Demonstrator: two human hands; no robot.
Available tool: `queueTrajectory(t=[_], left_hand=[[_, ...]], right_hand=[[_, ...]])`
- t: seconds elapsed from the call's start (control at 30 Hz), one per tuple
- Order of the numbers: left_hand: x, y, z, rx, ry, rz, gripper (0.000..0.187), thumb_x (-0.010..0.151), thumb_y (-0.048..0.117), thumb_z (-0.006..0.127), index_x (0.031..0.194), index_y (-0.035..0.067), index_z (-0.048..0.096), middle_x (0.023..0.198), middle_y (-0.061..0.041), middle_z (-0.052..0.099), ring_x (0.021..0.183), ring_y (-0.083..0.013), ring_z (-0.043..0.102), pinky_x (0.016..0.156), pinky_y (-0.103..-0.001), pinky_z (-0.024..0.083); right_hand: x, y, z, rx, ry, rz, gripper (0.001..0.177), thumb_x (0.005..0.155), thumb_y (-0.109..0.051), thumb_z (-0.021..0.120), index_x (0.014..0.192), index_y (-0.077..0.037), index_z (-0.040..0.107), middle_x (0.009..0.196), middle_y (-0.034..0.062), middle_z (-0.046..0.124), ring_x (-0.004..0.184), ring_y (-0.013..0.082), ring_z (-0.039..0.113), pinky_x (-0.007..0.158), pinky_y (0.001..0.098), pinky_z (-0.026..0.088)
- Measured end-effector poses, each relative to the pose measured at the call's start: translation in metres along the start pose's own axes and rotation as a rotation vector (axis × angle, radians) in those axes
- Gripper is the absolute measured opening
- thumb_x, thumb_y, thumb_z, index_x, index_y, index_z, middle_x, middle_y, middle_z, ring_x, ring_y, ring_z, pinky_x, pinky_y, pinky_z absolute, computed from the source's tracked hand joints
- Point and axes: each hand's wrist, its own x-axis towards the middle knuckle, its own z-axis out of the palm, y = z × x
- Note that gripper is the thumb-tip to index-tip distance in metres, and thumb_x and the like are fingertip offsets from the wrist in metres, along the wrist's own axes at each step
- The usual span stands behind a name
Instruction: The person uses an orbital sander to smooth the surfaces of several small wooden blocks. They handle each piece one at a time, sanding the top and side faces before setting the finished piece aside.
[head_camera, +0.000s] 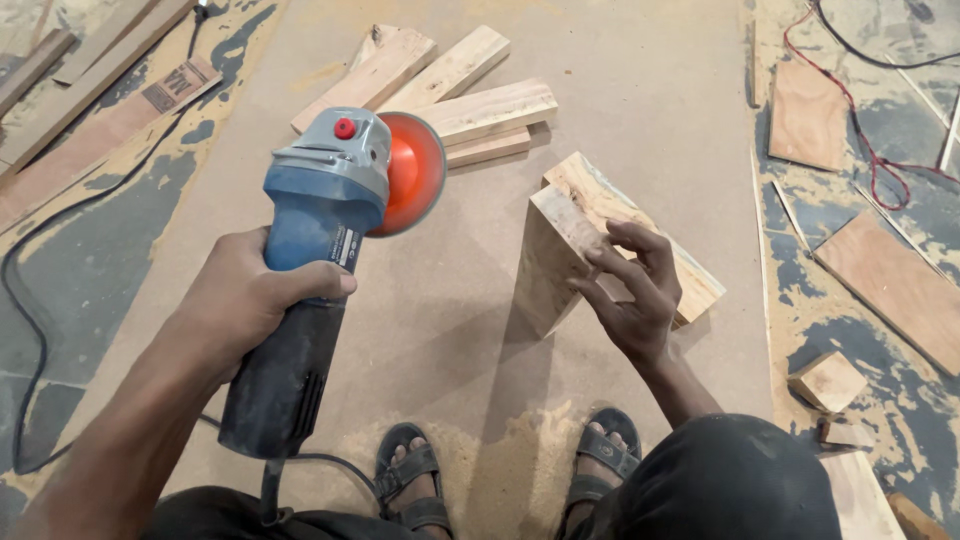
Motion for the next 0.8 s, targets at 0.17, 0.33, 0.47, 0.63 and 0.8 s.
queueTrajectory(t=[0.17,0.33,0.47,0.63,0.8], left_hand=[[0.006,0.001,0.006,0.028,-0.046,0.011,0.041,0.063,0.024,0.08,0.094,-0.001,0.071,0.073,-0.011,0.068,0.058,-0.0201,0.062,0.055,-0.036,0.049],[0.007,0.011,0.017,0.134,-0.081,-0.023,0.039,0.065,0.027,0.081,0.091,0.0,0.072,0.073,-0.012,0.069,0.061,-0.0206,0.064,0.059,-0.035,0.051],[0.008,0.017,0.023,0.151,-0.118,-0.026,0.04,0.063,0.028,0.08,0.09,0.001,0.071,0.071,-0.012,0.069,0.061,-0.0213,0.064,0.059,-0.036,0.051],[0.009,0.028,0.031,0.171,-0.183,0.004,0.041,0.062,0.03,0.08,0.088,-0.001,0.071,0.071,-0.012,0.071,0.059,-0.0206,0.065,0.058,-0.035,0.051],[0.014,0.037,0.038,0.227,-0.2,-0.024,0.042,0.061,0.03,0.081,0.088,-0.001,0.071,0.071,-0.013,0.071,0.057,-0.0228,0.066,0.057,-0.037,0.053]], right_hand=[[-0.019,0.044,0.019,0.641,0.033,0.439,0.068,0.108,-0.053,0.05,0.153,-0.004,0.038,0.156,0.0172,0.045,0.14,0.0288,0.053,0.115,0.0398,0.048],[-0.048,0.099,0.055,0.984,-0.088,1.024,0.081,0.103,-0.061,0.024,0.158,-0.002,0.03,0.162,0.0155,0.038,0.148,0.0279,0.037,0.122,0.0423,0.029],[-0.071,0.119,0.066,1.004,-0.147,1.013,0.079,0.104,-0.058,0.022,0.154,0.001,0.036,0.154,0.0199,0.047,0.141,0.029,0.046,0.116,0.04,0.038],[-0.082,0.139,0.081,0.936,-0.062,0.874,0.065,0.111,-0.047,0.034,0.133,0.01,0.056,0.121,0.022,0.066,0.112,0.0259,0.064,0.098,0.0352,0.051],[-0.08,0.153,0.078,0.903,-0.031,0.851,0.058,0.115,-0.043,0.037,0.111,0.009,0.062,0.098,0.0166,0.071,0.087,0.0203,0.066,0.081,0.0322,0.054]])
